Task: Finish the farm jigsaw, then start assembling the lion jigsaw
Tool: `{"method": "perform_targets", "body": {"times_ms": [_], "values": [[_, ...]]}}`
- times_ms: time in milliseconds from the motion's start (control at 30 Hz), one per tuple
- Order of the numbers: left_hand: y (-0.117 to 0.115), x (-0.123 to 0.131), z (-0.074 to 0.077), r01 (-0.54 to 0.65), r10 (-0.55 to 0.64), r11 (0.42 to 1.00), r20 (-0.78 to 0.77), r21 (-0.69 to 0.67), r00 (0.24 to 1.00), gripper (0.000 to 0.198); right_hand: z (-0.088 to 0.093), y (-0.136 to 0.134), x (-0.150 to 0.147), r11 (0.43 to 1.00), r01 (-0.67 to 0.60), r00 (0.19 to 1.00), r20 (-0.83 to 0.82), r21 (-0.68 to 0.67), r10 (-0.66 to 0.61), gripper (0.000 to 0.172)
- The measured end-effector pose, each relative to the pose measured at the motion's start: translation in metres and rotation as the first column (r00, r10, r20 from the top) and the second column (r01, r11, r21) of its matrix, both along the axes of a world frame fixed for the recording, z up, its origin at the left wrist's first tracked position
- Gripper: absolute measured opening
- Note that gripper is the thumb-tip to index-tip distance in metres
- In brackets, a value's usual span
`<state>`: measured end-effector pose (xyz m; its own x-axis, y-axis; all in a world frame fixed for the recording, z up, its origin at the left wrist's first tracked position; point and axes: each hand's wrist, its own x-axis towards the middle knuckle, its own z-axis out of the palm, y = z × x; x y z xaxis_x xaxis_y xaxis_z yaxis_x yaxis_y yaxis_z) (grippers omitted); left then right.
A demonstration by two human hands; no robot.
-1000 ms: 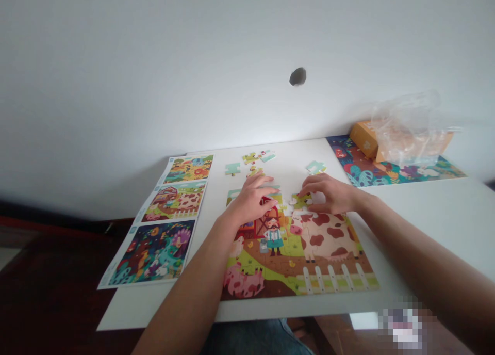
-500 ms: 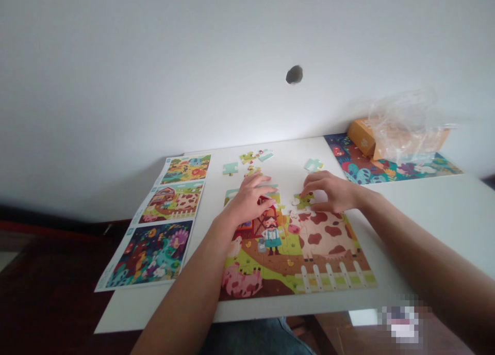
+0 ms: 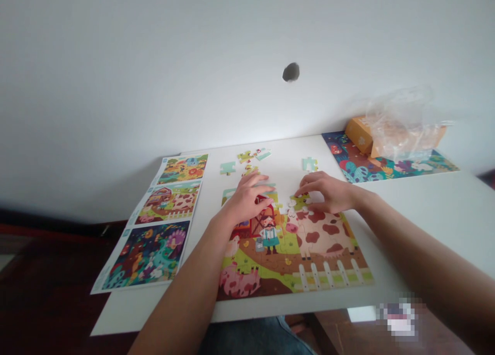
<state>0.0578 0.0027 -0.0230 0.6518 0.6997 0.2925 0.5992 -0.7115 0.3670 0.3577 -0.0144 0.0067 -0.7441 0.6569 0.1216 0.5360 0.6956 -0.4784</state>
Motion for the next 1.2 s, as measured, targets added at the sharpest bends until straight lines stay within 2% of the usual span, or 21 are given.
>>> {"method": "perform_targets", "body": {"times_ms": [233, 700, 933, 1200], "values": [[0.000, 0.000, -0.001, 0.001, -0.001, 1.000, -0.006, -0.003, 1.000, 0.028, -0.004, -0.002, -0.005, 1.000, -0.007, 1.000, 0.016, 0.017, 0.007, 0.044], [0.001, 0.000, -0.002, 0.008, -0.008, 1.000, 0.005, 0.010, 1.000, 0.027, -0.006, 0.002, -0.003, 1.000, 0.009, 1.000, 0.004, 0.001, -0.009, 0.034], [0.000, -0.001, -0.001, 0.005, -0.005, 1.000, -0.001, 0.004, 1.000, 0.027, -0.003, 0.002, -0.002, 1.000, 0.029, 0.998, 0.061, -0.002, -0.029, 0.036], [0.000, -0.001, 0.001, 0.002, -0.002, 1.000, -0.003, -0.006, 1.000, 0.028, 0.003, 0.004, 0.007, 0.997, 0.076, 0.993, 0.090, -0.018, -0.074, 0.031]]}}
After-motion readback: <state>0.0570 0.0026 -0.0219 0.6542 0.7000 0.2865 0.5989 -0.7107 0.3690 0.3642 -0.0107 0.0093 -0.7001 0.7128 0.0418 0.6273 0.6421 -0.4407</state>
